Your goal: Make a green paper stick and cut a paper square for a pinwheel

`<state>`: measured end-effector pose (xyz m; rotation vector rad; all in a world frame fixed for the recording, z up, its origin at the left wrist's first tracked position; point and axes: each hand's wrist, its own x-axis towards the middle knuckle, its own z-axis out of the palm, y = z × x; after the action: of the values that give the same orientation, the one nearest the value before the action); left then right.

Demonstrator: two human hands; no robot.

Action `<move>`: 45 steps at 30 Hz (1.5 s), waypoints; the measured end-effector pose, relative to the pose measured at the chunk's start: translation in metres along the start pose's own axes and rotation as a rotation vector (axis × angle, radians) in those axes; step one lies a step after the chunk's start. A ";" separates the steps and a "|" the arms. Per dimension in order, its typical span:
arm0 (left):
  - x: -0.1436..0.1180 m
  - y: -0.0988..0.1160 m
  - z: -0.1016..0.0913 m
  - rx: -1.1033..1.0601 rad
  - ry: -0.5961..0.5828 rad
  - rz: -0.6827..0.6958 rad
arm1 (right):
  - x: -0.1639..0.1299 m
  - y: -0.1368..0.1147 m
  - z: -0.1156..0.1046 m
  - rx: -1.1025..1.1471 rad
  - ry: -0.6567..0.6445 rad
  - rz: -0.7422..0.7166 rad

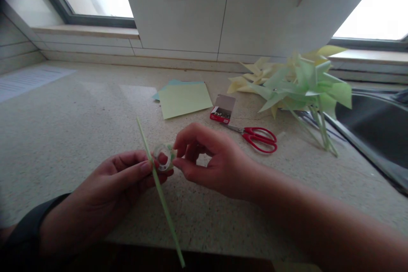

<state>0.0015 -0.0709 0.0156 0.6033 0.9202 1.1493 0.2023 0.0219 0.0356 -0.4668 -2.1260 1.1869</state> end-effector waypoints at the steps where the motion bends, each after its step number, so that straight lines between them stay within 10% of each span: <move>1: 0.000 0.000 0.000 0.004 0.007 0.002 | 0.000 0.000 0.000 -0.027 -0.001 -0.013; 12: -0.001 0.003 0.004 -0.062 -0.012 0.028 | 0.000 -0.005 -0.002 -0.286 -0.064 -0.318; 45: -0.003 0.003 0.004 -0.056 0.000 0.034 | 0.000 -0.010 -0.001 -0.444 0.056 -0.380</move>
<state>0.0034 -0.0723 0.0212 0.5757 0.8781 1.2016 0.2034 0.0171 0.0442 -0.2609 -2.2982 0.4860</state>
